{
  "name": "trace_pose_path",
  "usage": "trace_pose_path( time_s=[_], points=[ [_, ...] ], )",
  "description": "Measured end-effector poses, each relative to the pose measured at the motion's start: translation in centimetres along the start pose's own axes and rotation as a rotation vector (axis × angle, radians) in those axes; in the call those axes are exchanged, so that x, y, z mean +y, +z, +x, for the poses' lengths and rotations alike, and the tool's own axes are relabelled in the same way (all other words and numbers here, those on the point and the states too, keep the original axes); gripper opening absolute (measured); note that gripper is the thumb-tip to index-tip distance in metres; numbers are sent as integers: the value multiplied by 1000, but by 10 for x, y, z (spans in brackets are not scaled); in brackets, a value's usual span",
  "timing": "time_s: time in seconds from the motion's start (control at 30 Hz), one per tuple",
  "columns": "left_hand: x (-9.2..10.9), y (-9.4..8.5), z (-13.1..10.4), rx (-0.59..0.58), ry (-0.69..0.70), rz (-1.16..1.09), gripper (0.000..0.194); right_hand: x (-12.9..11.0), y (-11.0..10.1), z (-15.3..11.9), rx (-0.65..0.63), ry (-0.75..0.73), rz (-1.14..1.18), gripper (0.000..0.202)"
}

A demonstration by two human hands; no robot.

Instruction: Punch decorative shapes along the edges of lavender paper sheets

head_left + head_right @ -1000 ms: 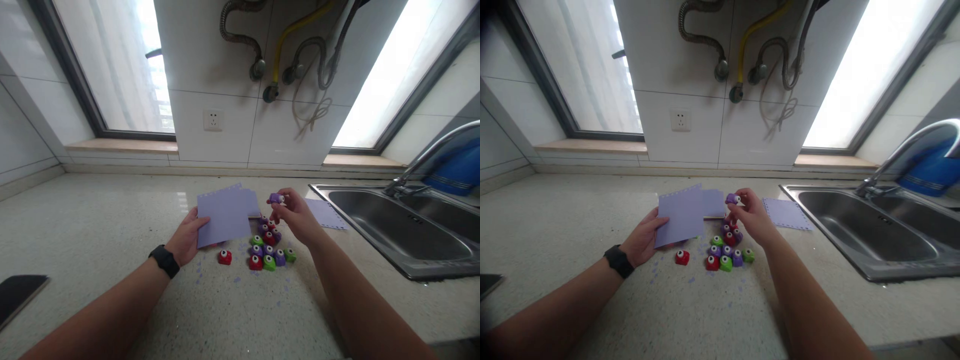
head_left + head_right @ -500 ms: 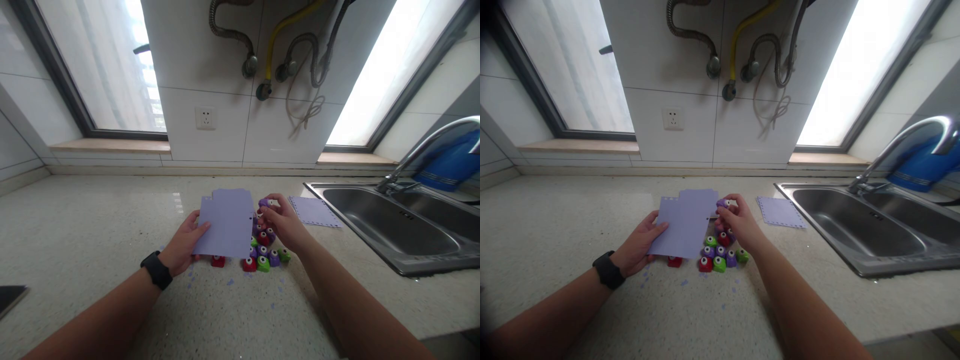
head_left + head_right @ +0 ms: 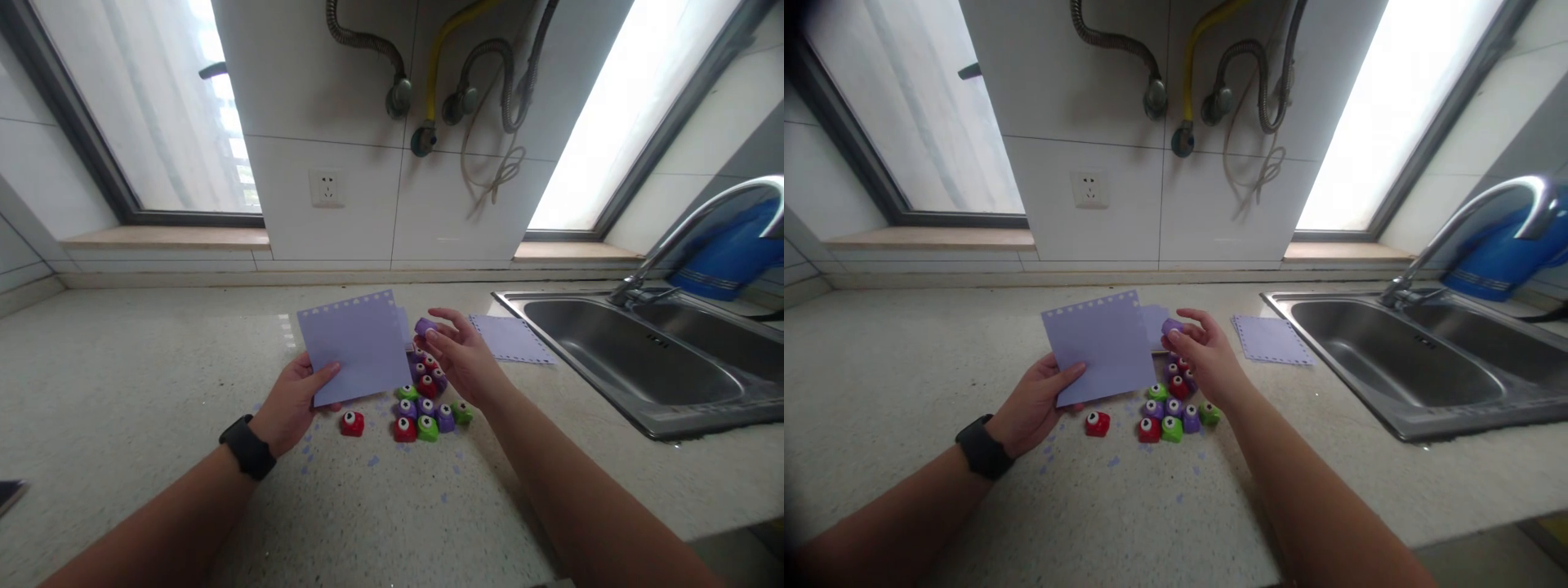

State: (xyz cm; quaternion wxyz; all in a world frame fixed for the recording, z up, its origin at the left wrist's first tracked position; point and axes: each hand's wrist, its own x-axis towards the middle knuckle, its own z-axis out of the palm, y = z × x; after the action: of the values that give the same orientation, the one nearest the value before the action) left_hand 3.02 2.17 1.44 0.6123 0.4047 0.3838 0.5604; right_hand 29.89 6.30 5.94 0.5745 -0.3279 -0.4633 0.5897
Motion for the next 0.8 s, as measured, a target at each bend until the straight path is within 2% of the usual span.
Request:
trace_pose_path(
  time_s=[0.27, 0.5, 0.8],
  points=[
    [-1, 4, -2, 73, 58, 55, 37, 0, 3, -2, -66, -91, -23, 33],
    [1, 7, -5, 62, 53, 100, 35, 6, 1, -2, -116, -116, -84, 34],
    [-1, 6, -4, 58, 55, 103, 34, 7, -2, -2, -108, -120, -177, 35]
  ],
)
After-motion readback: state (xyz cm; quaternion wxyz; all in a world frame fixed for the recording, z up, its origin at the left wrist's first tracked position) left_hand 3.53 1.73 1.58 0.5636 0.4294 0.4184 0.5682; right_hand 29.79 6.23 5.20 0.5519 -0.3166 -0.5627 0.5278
